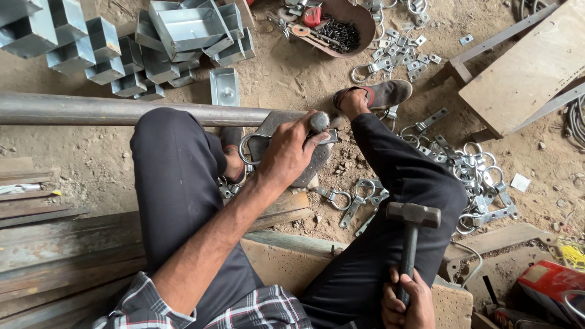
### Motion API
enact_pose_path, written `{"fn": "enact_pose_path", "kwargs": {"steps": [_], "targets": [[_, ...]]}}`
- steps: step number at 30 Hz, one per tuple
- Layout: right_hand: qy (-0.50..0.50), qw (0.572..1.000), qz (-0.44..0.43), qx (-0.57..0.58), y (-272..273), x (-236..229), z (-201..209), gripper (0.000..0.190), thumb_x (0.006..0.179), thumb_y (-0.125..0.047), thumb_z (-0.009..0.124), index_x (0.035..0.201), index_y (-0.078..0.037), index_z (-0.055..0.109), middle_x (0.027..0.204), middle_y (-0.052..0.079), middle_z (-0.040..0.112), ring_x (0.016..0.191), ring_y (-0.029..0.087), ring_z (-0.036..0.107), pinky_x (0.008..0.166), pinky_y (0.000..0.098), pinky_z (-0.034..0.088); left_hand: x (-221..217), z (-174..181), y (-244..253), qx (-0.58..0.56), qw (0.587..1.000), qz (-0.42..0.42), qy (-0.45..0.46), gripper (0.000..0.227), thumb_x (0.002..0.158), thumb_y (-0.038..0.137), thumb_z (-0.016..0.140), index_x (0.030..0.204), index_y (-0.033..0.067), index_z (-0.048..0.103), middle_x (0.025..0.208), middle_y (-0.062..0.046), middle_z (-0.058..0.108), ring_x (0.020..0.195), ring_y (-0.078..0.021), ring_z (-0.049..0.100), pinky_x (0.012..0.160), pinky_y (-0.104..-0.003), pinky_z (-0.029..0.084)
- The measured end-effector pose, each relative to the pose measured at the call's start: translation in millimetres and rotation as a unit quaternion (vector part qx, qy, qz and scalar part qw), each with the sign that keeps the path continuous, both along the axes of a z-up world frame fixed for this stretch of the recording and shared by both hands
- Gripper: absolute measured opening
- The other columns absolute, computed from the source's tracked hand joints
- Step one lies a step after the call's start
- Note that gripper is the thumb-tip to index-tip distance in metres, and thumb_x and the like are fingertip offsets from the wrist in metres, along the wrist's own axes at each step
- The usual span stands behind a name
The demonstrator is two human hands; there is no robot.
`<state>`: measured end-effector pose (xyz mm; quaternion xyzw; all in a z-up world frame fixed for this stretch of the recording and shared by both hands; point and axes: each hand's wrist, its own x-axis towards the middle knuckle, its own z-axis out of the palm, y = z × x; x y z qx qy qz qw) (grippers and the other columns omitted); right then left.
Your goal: The person sits on the ground in a workshop and uses a hammer to strike a metal clip attached to a long metal pipe. The pipe is secured on a hexagonal metal block. The person repeatedly hammers the clip to secure it, occasionally adjusting its position with their left hand.
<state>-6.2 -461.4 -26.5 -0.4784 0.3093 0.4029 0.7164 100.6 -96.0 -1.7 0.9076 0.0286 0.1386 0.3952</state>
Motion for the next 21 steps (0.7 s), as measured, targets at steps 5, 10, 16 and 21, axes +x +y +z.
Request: {"fn": "enact_pose_path", "kwargs": {"steps": [5,10,16,21], "targets": [[-0.013,1.0,-0.003,0.013,0,4,8,0.022,0.094,-0.029,0.045,0.096,-0.007,0.046,0.046,0.001,0.029,0.029,0.009,0.018,0.025,0.0266,0.013,5,9,2,-0.004,0.999,-0.001,0.035,0.029,0.101,0.022,0.067,0.118,-0.0022,0.066,0.084,-0.014,0.075,0.063,-0.0177,0.071,0.049,-0.032,0.059],[-0.012,1.0,0.024,-0.01,4,2,17,0.022,0.093,-0.03,0.047,0.097,-0.008,0.046,0.047,0.0,0.029,0.029,0.009,0.018,0.025,0.0267,0.012,7,8,5,0.013,0.999,-0.005,0.049,0.033,0.1,0.025,0.07,0.12,0.0003,0.067,0.08,-0.013,0.075,0.057,-0.0187,0.069,0.047,-0.032,0.057],[-0.003,1.0,0.007,-0.02,12,3,28,0.049,0.098,-0.059,0.035,0.097,-0.011,0.047,0.047,-0.002,0.027,0.031,0.008,0.017,0.025,0.0258,0.013,11,-4,12,-0.03,0.995,-0.056,-0.073,0.03,0.098,0.028,0.073,0.117,0.005,0.067,0.09,-0.01,0.077,0.076,-0.0189,0.075,0.067,-0.036,0.063],[-0.016,0.999,0.029,-0.013,13,3,35,0.055,0.099,-0.063,0.032,0.097,-0.011,0.05,0.049,-0.003,0.028,0.032,0.008,0.019,0.027,0.026,0.015,14,-18,11,-0.081,0.993,-0.07,-0.044,0.023,0.1,0.028,0.073,0.11,0.0078,0.068,0.086,-0.007,0.076,0.074,-0.018,0.075,0.066,-0.036,0.063]]}}
